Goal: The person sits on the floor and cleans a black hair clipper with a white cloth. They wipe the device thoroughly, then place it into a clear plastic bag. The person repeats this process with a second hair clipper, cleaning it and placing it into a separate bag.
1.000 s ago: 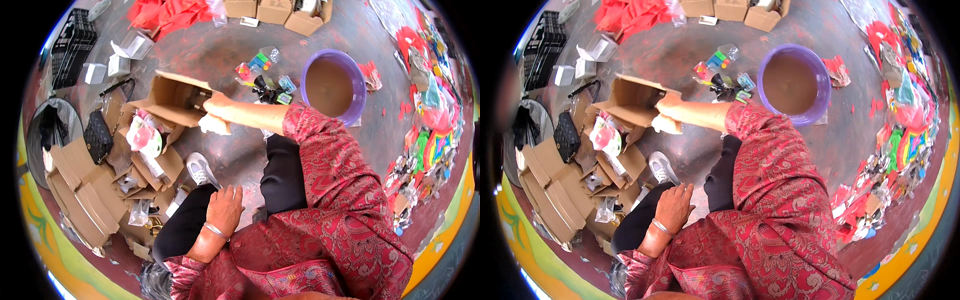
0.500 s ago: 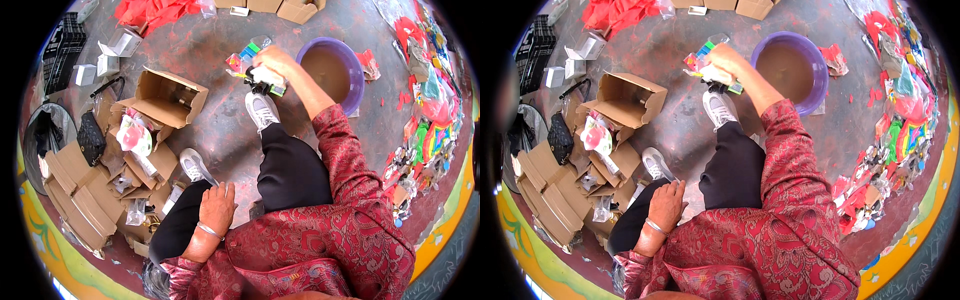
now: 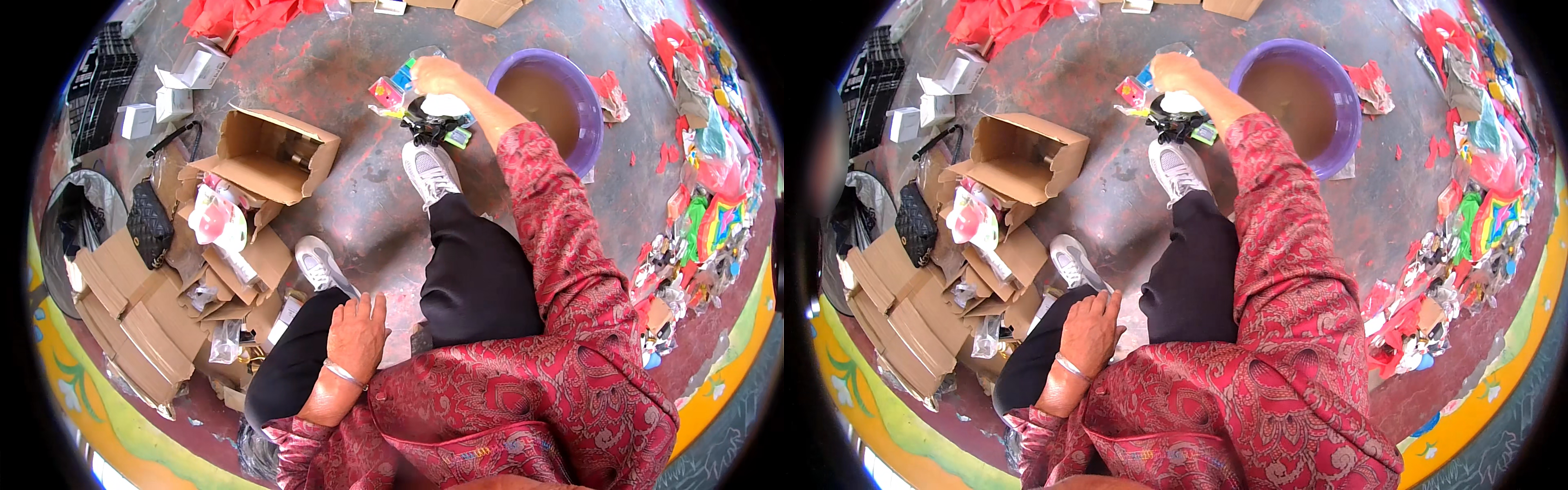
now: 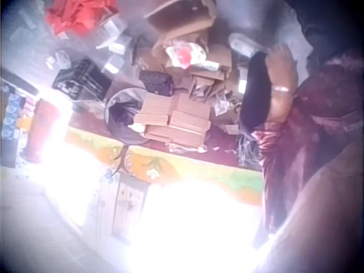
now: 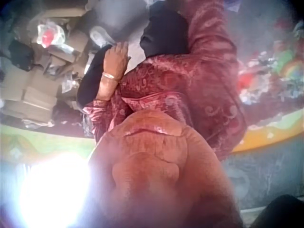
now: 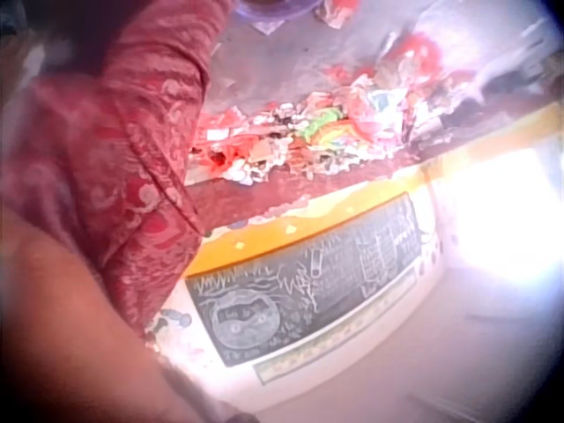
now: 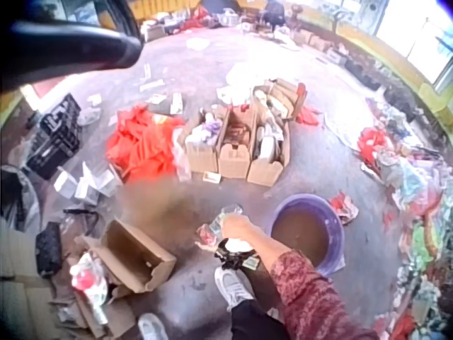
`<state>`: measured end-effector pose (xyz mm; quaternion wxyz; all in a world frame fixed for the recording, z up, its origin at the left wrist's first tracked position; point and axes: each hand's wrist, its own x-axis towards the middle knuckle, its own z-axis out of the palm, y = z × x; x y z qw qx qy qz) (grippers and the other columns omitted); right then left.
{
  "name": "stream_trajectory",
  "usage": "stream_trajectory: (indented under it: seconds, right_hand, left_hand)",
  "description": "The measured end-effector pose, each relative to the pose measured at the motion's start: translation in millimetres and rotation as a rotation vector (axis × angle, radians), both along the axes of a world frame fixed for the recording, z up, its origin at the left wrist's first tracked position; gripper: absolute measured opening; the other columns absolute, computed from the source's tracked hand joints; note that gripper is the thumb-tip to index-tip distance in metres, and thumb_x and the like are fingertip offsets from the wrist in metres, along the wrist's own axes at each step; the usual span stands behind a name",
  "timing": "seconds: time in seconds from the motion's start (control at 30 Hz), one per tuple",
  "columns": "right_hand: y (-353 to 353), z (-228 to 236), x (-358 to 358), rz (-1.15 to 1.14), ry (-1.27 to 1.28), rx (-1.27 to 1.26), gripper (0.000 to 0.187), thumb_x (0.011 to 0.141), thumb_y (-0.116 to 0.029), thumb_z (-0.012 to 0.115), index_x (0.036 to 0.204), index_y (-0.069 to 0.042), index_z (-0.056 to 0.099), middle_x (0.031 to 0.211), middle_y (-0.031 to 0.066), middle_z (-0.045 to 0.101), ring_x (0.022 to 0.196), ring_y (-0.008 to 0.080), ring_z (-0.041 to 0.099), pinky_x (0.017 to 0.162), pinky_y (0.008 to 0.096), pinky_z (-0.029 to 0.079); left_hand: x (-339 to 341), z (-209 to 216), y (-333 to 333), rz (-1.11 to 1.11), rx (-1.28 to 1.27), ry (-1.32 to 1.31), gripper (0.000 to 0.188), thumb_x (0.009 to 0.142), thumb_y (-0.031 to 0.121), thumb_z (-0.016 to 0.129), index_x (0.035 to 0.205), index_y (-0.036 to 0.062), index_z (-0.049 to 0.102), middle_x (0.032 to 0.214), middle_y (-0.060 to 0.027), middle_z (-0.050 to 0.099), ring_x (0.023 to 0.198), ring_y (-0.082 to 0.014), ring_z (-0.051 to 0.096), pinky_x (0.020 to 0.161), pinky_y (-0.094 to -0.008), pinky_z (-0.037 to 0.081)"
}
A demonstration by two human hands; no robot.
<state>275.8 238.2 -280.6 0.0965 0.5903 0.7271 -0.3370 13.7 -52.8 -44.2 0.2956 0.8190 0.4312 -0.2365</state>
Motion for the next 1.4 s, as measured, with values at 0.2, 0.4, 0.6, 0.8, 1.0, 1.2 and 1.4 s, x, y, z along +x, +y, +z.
stream_trajectory:
  seconds: [0.2,0.4,0.6,0.8,1.0,1.2,1.4]
  right_hand:
    - [9.3,38.8,33.3,-0.194,0.359,-0.179,0.008,0.072,-0.008,0.062,0.078,-0.003,0.062,0.073,0.0073,0.062,0.065,0.0159,0.055,0.057,0.0307,0.043]
    - [16.4,19.8,42.5,-0.509,0.509,-0.164,0.008,0.073,-0.004,0.061,0.081,-0.003,0.062,0.073,0.003,0.06,0.062,0.0107,0.052,0.05,0.0278,0.041]
    - [13.3,-14.6,50.6,-0.733,0.671,-0.219,0.018,0.07,-0.001,0.065,0.088,0.0,0.064,0.075,0.0044,0.062,0.063,0.0118,0.056,0.056,0.029,0.045]
    - [14.2,31.6,57.3,-0.769,1.081,-0.267,0.021,0.073,-0.005,0.068,0.092,0.0,0.064,0.078,0.0053,0.064,0.068,0.011,0.059,0.06,0.0251,0.048]
    - [21.1,134.4,51.6,-0.777,1.263,-0.181,0.021,0.08,-0.008,0.062,0.099,0.0,0.06,0.086,0.0066,0.066,0.071,0.0126,0.063,0.061,0.0263,0.052]
    - [-24.3,271.4,-23.2,-0.696,1.299,-0.237,0.019,0.081,-0.011,0.061,0.096,0.001,0.059,0.075,0.0051,0.063,0.062,0.0127,0.062,0.055,0.0254,0.051]
    - [-105.1,374.8,-107.9,-0.613,1.298,-0.53,0.014,0.082,-0.013,0.057,0.083,0.001,0.058,0.065,0.009,0.06,0.049,0.018,0.058,0.041,0.0298,0.048]
  left_hand:
    - [0.9,2.1,-0.5,-0.001,0.02,0.0,0.057,0.071,0.026,0.066,0.12,0.0046,0.047,0.11,-0.0109,0.053,0.101,-0.0247,0.05,0.086,-0.0357,0.039]
    - [1.1,2.5,0.0,0.001,0.002,0.002,0.057,0.071,0.027,0.066,0.119,0.0043,0.047,0.109,-0.011,0.053,0.099,-0.0249,0.05,0.085,-0.0358,0.039]
    - [1.0,1.9,0.8,-0.004,0.024,-0.015,0.057,0.071,0.026,0.066,0.119,0.0039,0.047,0.109,-0.0113,0.053,0.099,-0.0253,0.05,0.085,-0.0361,0.039]
    - [3.1,5.7,0.3,-0.043,0.037,0.013,0.057,0.071,0.027,0.066,0.119,0.0042,0.048,0.109,-0.0115,0.054,0.099,-0.025,0.051,0.084,-0.0352,0.04]
    - [5.9,30.8,22.0,0.088,0.225,-0.061,0.052,0.07,0.021,0.067,0.117,0.006,0.05,0.108,-0.0099,0.057,0.096,-0.0241,0.055,0.083,-0.0348,0.042]
    - [-21.5,69.7,74.4,0.762,0.472,-0.782,0.042,0.083,0.015,0.056,0.121,-0.0001,0.048,0.116,-0.0159,0.055,0.107,-0.0245,0.052,0.091,-0.0352,0.04]
    - [-38.0,102.9,82.5,1.009,-0.322,-1.737,0.057,0.089,0.031,0.052,0.135,0.0057,0.031,0.134,-0.0076,0.041,0.12,-0.0199,0.04,0.101,-0.0358,0.029]
